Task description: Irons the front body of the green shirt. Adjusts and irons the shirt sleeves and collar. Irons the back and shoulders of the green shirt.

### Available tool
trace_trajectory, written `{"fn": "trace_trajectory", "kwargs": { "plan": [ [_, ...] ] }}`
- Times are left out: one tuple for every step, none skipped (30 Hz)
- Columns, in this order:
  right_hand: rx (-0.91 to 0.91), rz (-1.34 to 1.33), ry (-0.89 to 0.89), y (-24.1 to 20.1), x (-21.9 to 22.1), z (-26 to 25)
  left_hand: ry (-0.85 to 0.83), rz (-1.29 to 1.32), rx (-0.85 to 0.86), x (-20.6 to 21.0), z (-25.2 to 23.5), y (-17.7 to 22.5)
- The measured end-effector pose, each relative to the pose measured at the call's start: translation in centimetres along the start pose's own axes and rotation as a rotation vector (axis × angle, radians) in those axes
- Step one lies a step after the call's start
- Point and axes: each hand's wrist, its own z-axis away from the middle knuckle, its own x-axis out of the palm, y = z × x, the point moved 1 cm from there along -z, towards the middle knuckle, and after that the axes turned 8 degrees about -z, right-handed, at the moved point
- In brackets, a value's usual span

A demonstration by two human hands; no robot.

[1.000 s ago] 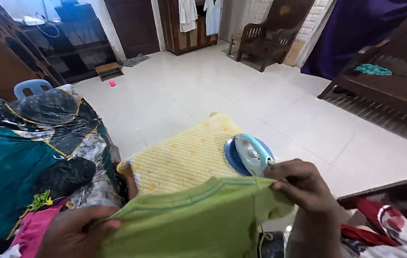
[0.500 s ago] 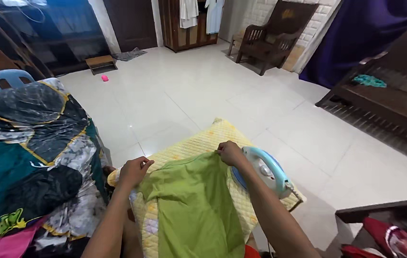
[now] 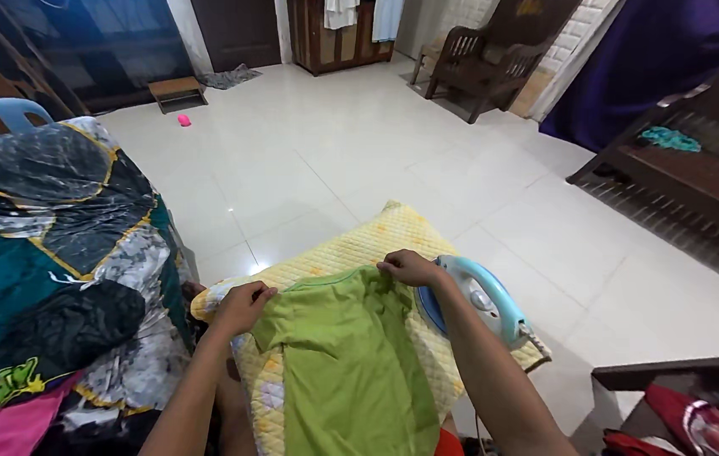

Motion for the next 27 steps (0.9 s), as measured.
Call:
{"fn": "trace_trajectory", "kwargs": {
  "plan": [
    [-0.042,-0.022,0.024,0.0,0.0,0.3,0.024,0.019,0.012,0.0,0.1,0.1],
    [-0.075,-0.046,0.053,-0.1,0.0,0.6,0.058,0.040,0.025,0.1,0.3,0.1],
    [-0.096,-0.068,0.090,-0.3,0.0,1.0,0.105,0.062,0.047,0.2,0.5,0.2],
    [-0.116,-0.087,0.138,-0.3,0.1,1.2,0.166,0.086,0.075,0.3,0.7,0.2],
    [-0.143,-0.104,0.198,-0.2,0.1,1.4,0.235,0.111,0.108,0.5,1.0,0.2],
    [-0.174,-0.123,0.261,-0.1,0.2,1.6,0.301,0.135,0.140,0.5,1.2,0.3],
    [-0.205,-0.139,0.322,0.0,0.2,1.7,0.362,0.152,0.170,0.5,1.5,0.4],
    [-0.231,-0.148,0.378,0.0,0.2,1.7,0.412,0.153,0.188,0.3,1.6,0.5],
    [-0.243,-0.147,0.423,0.0,0.1,1.7,0.454,0.129,0.194,0.0,1.6,0.7],
    [-0.236,-0.133,0.455,0.1,0.0,1.5,0.479,0.085,0.180,-0.4,1.5,0.7],
    [-0.208,-0.105,0.475,0.1,-0.1,1.0,0.490,0.026,0.148,-0.8,1.1,0.6],
    [-0.161,-0.060,0.489,0.1,-0.1,0.4,0.489,-0.031,0.101,-1.2,0.4,0.4],
    [-0.095,-0.006,0.494,0.0,-0.1,-0.2,0.481,-0.093,0.049,-1.4,-0.4,0.2],
    [-0.024,0.050,0.498,-0.3,0.0,-0.9,0.459,-0.148,-0.005,-1.4,-1.3,-0.1],
    [0.042,0.104,0.495,-0.4,0.2,-1.7,0.418,-0.192,-0.061,-1.2,-2.2,-0.4],
    [0.096,0.157,0.485,-0.4,0.6,-2.5,0.369,-0.233,-0.108,-0.9,-3.1,-0.5],
    [0.138,0.201,0.462,-0.3,1.1,-3.2,0.313,-0.265,-0.152,-0.5,-3.7,-0.6],
    [0.169,0.230,0.439,-0.2,1.6,-3.7,0.278,-0.287,-0.178,-0.1,-4.2,-0.5],
    [0.192,0.246,0.415,-0.1,2.1,-4.0,0.258,-0.290,-0.196,0.2,-4.4,-0.3],
    [0.207,0.249,0.402,0.0,2.5,-4.2,0.256,-0.284,-0.201,0.3,-4.4,-0.1],
    [0.210,0.244,0.403,0.0,2.7,-4.2,0.266,-0.273,-0.184,0.3,-4.3,0.0],
    [0.199,0.234,0.411,-0.1,2.7,-3.9,0.287,-0.261,-0.151,0.2,-4.1,0.1],
    [0.168,0.223,0.429,-0.2,2.6,-3.6,0.338,-0.244,-0.093,0.2,-3.7,0.0],
    [0.121,0.220,0.468,-0.3,2.6,-3.1,0.426,-0.228,-0.020,0.4,-3.3,-0.2],
    [0.066,0.224,0.527,-0.4,2.6,-2.8,0.525,-0.216,0.044,0.5,-3.1,-0.4],
    [0.016,0.229,0.598,-0.3,2.6,-2.8,0.610,-0.218,0.082,0.5,-3.2,-0.4],
    [-0.001,0.238,0.649,-0.2,2.6,-3.0,0.643,-0.232,0.077,0.5,-3.3,-0.4]
  ]
}}
